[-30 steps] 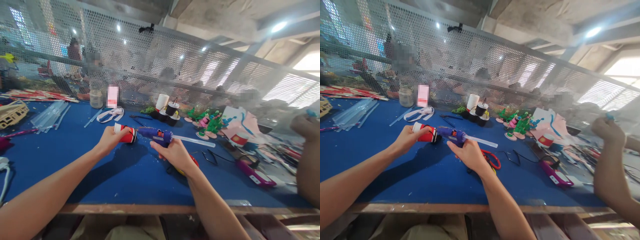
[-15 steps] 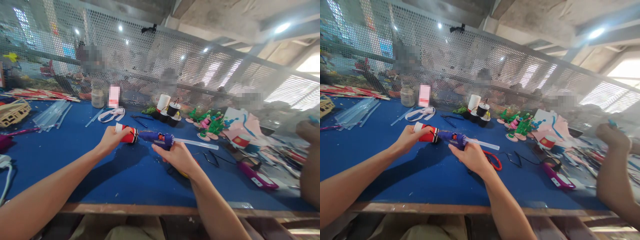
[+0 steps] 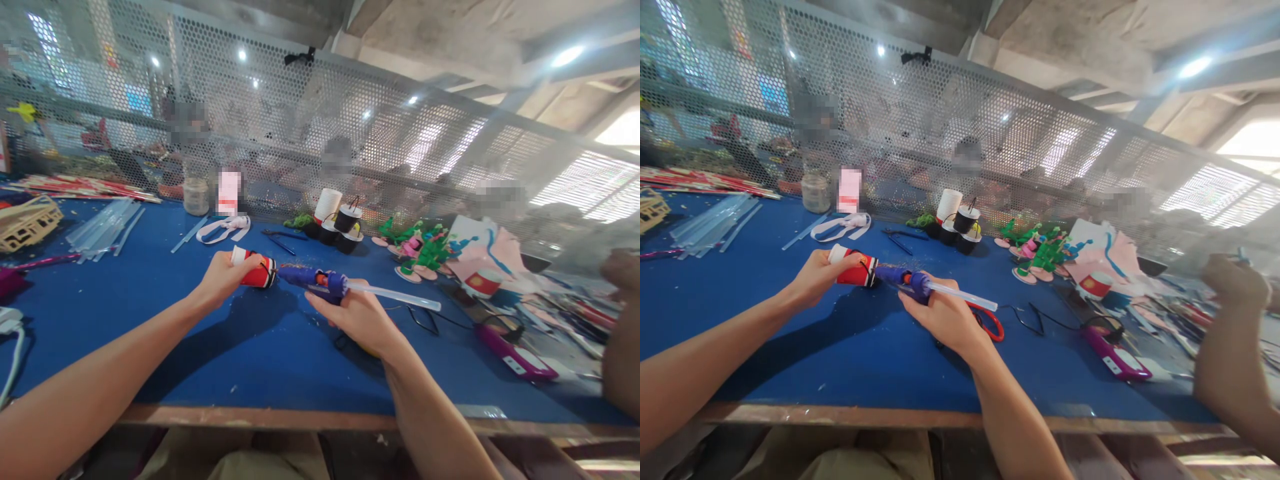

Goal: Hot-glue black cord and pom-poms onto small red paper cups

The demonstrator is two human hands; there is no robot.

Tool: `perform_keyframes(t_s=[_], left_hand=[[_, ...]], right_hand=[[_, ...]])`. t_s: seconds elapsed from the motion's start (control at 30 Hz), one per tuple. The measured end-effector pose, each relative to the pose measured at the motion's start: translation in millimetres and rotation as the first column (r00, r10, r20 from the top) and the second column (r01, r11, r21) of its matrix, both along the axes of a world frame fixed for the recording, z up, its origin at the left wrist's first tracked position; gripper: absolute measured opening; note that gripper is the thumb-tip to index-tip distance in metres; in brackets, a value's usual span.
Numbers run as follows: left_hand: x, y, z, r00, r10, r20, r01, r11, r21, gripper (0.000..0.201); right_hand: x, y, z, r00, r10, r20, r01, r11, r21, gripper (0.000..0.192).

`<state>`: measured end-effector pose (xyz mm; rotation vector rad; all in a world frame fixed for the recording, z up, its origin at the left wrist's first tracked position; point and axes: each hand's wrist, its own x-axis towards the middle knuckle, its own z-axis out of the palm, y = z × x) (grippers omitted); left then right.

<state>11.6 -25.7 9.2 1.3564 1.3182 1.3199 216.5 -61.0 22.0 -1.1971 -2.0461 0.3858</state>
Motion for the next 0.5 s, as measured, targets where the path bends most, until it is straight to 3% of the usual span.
perform_keyframes(t_s=[0.5], left_hand=[[-1.1,2.2,-3.2,1.000,-0.008,0.002,0.008,1.000,-0.010,0.025]], right_hand=[[0.6,-4.0,2.3,0.998,0.024,0.061,-0.025,1.000,0.010,0.024]])
